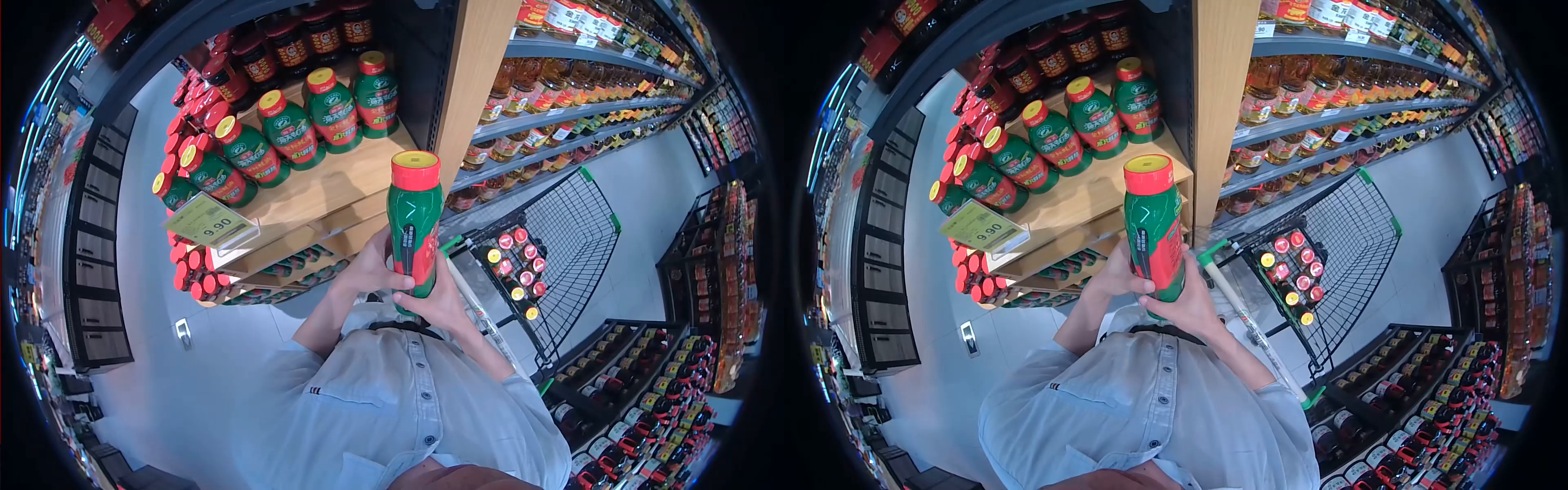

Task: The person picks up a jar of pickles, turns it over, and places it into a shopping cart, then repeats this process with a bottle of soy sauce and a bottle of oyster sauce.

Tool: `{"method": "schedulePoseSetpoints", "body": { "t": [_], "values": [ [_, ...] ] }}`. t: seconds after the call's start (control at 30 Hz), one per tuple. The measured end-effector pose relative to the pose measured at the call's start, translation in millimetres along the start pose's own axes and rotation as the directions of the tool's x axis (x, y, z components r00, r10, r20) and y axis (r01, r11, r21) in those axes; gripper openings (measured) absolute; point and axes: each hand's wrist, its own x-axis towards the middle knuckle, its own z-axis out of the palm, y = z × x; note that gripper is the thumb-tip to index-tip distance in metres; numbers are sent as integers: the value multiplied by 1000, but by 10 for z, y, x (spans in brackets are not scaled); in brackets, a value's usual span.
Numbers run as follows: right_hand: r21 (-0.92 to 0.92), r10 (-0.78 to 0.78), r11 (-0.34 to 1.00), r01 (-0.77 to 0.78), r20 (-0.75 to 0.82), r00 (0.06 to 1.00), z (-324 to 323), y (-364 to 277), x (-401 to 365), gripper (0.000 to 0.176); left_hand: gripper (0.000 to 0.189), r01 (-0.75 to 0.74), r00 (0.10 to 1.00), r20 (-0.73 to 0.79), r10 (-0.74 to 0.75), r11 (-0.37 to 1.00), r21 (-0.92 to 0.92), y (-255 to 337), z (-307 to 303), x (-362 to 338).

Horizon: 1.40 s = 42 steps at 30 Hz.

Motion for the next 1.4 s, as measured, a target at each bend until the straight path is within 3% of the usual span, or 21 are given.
{"method": "schedulePoseSetpoints", "body": {
  "t": [0.07,0.17,0.2,0.27,0.3,0.33,0.37,0.4,0.53,0.63,0.73,0.83,0.93,1.03,1.07,1.17,1.27,1.4],
  "values": [
    [-60,-54,997,50,-61,997,-11,47,-37,109,110,-13,1000,-5,13,1000,-10,-3,46,25],
    [227,-112,971,73,168,979,-301,197,20,109,106,-51,999,-2,51,994,-102,78,120,45],
    [457,-136,889,-29,324,936,-318,238,35,110,103,-63,998,-2,64,987,-146,100,131,32],
    [753,-288,571,-328,558,778,-329,351,33,112,90,68,997,50,-59,973,-222,32,86,-39],
    [803,-430,423,-421,586,686,-252,451,52,114,84,132,990,78,-116,958,-256,-35,56,-78],
    [808,-570,272,-523,573,589,-89,577,88,116,68,51,997,64,-41,986,-160,-151,39,-139],
    [768,-701,126,-628,517,492,44,691,126,118,66,50,997,65,-39,983,-176,-128,79,-120],
    [740,-774,157,-654,504,385,70,712,264,113,65,48,997,65,-36,980,-192,-74,138,-81],
    [750,-796,82,-656,445,410,98,745,269,114,64,116,993,57,-106,966,-231,-104,184,-64],
    [757,-751,70,-650,469,466,90,726,188,114,63,30,999,30,-24,975,-220,-113,229,-71],
    [766,-725,147,-626,514,458,50,711,223,113,83,164,982,128,-137,957,-238,-155,102,-119],
    [841,-472,359,-405,538,699,-165,553,76,114,75,143,989,60,-132,957,-252,-50,154,-107],
    [627,-102,776,-71,235,966,-312,194,-79,107,97,-34,998,48,45,980,-198,79,246,3],
    [287,-96,955,78,51,994,-292,41,-18,100,117,-47,996,79,43,997,57,155,275,44],
    [305,-43,952,27,46,998,-262,-51,-22,99,118,-67,998,9,67,996,52,115,307,57],
    [201,-146,967,157,-68,987,-130,138,22,97,112,-35,999,6,35,999,32,87,317,84],
    [-53,-201,980,194,-217,955,-5,135,19,94,101,-48,990,-128,57,996,73,82,390,80],
    [-246,-182,965,88,-390,902,190,123,-6,92,91,66,994,-65,-88,956,-285,-190,152,115]
  ]
}}
